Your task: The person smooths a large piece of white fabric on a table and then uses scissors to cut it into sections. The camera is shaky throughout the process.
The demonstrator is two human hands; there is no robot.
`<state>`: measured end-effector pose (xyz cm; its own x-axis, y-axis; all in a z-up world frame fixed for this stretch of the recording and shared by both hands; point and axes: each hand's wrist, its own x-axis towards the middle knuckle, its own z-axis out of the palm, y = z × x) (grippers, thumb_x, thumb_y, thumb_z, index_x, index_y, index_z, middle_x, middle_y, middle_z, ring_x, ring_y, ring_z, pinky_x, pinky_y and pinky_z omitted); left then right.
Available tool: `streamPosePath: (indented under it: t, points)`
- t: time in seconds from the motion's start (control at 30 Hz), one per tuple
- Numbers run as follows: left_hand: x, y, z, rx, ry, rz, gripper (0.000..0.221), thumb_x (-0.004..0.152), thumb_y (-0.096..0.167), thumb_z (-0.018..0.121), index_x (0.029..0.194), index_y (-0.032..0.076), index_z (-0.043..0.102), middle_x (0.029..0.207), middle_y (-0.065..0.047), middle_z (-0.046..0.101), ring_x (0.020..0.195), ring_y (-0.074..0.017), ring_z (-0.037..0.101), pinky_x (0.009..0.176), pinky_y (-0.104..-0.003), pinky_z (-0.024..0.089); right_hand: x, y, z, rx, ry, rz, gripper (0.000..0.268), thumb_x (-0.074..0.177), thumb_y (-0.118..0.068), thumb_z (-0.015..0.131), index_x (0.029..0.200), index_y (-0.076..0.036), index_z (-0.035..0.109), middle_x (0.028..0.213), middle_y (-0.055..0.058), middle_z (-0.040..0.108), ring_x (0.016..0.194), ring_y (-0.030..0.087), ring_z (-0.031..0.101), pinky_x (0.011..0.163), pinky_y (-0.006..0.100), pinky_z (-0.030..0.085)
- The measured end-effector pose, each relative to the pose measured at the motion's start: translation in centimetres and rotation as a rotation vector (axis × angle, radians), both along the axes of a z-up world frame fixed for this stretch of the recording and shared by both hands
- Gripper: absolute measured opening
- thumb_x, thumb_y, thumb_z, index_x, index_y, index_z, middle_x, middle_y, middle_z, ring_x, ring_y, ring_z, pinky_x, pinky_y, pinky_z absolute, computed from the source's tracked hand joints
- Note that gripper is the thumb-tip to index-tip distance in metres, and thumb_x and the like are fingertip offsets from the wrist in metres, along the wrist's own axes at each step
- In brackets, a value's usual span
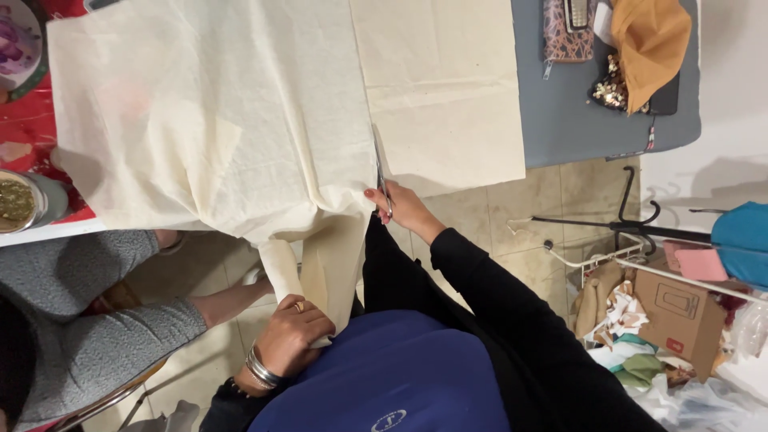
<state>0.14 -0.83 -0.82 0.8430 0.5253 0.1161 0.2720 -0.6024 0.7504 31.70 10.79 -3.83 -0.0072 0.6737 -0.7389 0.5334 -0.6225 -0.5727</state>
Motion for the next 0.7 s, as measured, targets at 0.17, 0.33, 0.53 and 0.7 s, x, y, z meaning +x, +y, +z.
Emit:
streamPosePath:
  t: [0.17, 0.33, 0.53, 0.7]
  points:
    - [0.3, -0.3, 0.1, 0.015, -0.011, 0.031, 0.015, 0.070, 0.012, 0.069, 0.082, 0.021, 0.066, 0.077, 0.006, 0.068, 0.073, -0.0203, 0.063, 0.082, -0.037, 0.042, 0.0, 1.6, 0.4, -0.020, -0.036, 0.034, 0.058, 0.091, -0.067, 0.045, 0.104, -0.012, 0.055, 0.073, 0.001, 0.070, 0.067, 0.015, 0.068, 0.080, 0.031, 0.051]
    - [0.3, -0.5, 0.0, -0.004, -0.040, 0.049, 0.007, 0.087, 0.023, 0.063, 0.081, 0.020, 0.064, 0.075, 0.005, 0.066, 0.072, -0.0210, 0.063, 0.084, -0.038, 0.042, -0.1, 1.2, 0.0, -0.005, -0.058, 0.024, 0.054, 0.093, -0.063, 0.046, 0.104, -0.011, 0.056, 0.075, 0.002, 0.069, 0.064, 0.014, 0.067, 0.078, 0.030, 0.052]
    - [0.3, -0.7, -0.2, -0.024, -0.054, 0.064, 0.020, 0.096, 0.031, 0.058, 0.080, 0.019, 0.063, 0.075, 0.004, 0.066, 0.072, -0.0219, 0.063, 0.084, -0.038, 0.042, -0.3, 1.3, 0.4, 0.002, -0.053, -0.014, 0.044, 0.095, -0.054, 0.053, 0.099, -0.010, 0.055, 0.072, 0.004, 0.065, 0.061, 0.014, 0.063, 0.076, 0.029, 0.051]
    - [0.4, -1.2, -0.2, -0.023, -0.030, 0.062, 0.010, 0.088, 0.021, 0.063, 0.078, 0.020, 0.062, 0.073, 0.003, 0.065, 0.072, -0.0225, 0.063, 0.084, -0.038, 0.042, 0.2, 2.9, 0.0, 0.005, -0.095, 0.095, 0.055, 0.093, -0.065, 0.041, 0.103, -0.013, 0.056, 0.071, -0.001, 0.066, 0.060, 0.011, 0.065, 0.078, 0.029, 0.051]
